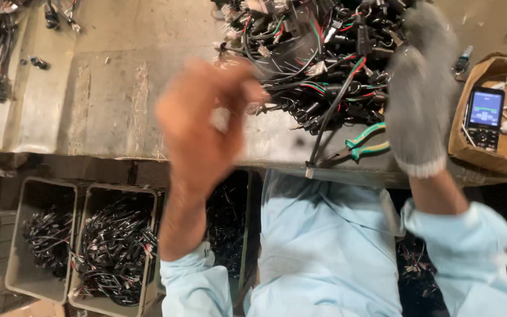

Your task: The person repeatedly picks up black wire harnesses from a pile on the table, uses pliers to strip the outer insulation from the ends, and places the processed wires back on the table. The person wears a glove on the right hand and works at a metal workbench with bins of wires below.

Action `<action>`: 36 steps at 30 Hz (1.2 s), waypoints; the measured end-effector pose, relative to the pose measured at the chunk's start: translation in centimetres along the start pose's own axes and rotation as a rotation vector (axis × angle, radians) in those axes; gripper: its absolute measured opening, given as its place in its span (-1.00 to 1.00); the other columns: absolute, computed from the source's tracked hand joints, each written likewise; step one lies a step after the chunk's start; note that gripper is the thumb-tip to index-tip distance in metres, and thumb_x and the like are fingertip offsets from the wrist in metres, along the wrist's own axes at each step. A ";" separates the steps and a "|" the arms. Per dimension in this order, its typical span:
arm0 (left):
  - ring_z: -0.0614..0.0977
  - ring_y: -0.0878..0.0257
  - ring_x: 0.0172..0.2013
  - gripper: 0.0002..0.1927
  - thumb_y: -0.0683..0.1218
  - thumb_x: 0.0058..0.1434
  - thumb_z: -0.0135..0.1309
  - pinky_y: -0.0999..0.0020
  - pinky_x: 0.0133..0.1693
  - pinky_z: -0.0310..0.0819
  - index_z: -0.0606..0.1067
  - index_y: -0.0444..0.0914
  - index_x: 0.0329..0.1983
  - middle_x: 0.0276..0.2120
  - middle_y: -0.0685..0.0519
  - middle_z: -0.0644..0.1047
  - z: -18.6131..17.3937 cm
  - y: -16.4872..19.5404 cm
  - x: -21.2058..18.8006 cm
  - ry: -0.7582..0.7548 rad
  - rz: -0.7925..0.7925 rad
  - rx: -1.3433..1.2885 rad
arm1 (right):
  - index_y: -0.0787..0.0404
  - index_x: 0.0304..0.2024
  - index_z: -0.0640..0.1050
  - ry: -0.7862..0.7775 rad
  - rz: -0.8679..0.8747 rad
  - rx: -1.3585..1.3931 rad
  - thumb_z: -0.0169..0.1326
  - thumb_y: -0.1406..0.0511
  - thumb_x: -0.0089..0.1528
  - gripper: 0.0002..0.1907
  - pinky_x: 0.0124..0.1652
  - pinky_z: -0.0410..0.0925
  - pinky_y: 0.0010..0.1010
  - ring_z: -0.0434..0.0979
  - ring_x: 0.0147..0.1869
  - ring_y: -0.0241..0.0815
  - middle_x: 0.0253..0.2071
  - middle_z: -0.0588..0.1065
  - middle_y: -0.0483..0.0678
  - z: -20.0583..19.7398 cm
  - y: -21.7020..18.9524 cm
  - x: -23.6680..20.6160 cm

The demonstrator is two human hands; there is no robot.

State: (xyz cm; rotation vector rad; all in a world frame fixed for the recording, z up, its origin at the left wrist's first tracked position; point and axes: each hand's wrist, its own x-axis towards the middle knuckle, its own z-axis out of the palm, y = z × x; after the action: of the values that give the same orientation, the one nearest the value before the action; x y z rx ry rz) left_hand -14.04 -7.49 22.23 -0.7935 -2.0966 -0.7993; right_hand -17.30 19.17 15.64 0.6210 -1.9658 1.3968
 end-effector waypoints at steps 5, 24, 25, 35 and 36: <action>0.56 0.12 -0.39 -0.79 -0.06 0.33 0.29 0.18 -0.31 0.41 0.51 -0.22 -0.12 -0.40 0.05 0.50 3.9 5.5 -2.7 -0.288 0.057 -0.175 | 0.21 -0.06 0.53 -0.590 0.014 -0.194 0.21 0.18 0.12 -0.61 -0.05 0.34 -0.14 0.53 -0.04 0.13 -0.17 0.53 0.04 -2.7 -4.4 -6.3; 0.54 0.45 -0.35 -0.75 -0.17 0.24 0.34 0.51 -0.32 0.43 0.46 -0.29 -0.18 -0.36 0.11 0.56 8.7 2.7 -16.0 -0.238 -0.730 -0.849 | 0.16 0.07 0.51 -0.894 0.658 -0.140 0.26 0.09 0.10 -0.46 -0.23 0.47 -0.22 0.66 -0.24 0.01 -0.27 0.62 -0.03 -2.9 -1.9 -11.2; 0.56 0.45 -0.32 -0.74 -0.17 0.23 0.33 0.52 -0.30 0.45 0.46 -0.29 -0.15 -0.33 0.11 0.57 9.0 3.2 -15.8 -0.304 -0.641 -0.847 | 0.17 0.17 0.47 -0.892 0.715 -0.126 0.32 0.06 0.05 -0.30 -0.21 0.47 -0.24 0.67 -0.24 -0.02 -0.23 0.62 -0.05 -2.8 -2.0 -11.2; 0.56 0.31 -0.41 -0.62 -0.21 0.28 0.31 0.46 -0.42 0.45 0.42 -0.17 0.08 -0.33 0.00 0.55 8.6 0.0 -17.8 0.537 -1.024 -1.549 | 0.28 -0.16 0.54 -0.558 0.878 0.069 0.29 0.29 0.07 -0.67 -0.21 0.45 -0.40 0.57 -0.28 -0.32 -0.32 0.59 -0.09 -2.0 -1.2 -13.7; 0.60 0.26 -0.25 -0.66 -0.09 0.29 0.21 0.39 -0.21 0.48 0.45 -0.22 0.10 -0.19 -0.02 0.57 9.2 0.6 -18.5 0.266 -0.993 -1.474 | 0.30 -0.16 0.50 -0.458 1.006 0.213 0.27 0.36 0.12 -0.72 -0.21 0.44 -0.41 0.54 -0.27 -0.33 -0.32 0.56 -0.09 -1.6 -1.0 -14.3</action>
State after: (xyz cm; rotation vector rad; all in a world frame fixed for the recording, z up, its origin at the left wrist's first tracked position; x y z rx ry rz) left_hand -7.60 -5.38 2.70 -0.1315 -1.2626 -2.8898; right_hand -6.51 20.59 6.22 -0.0318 -2.6881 2.2124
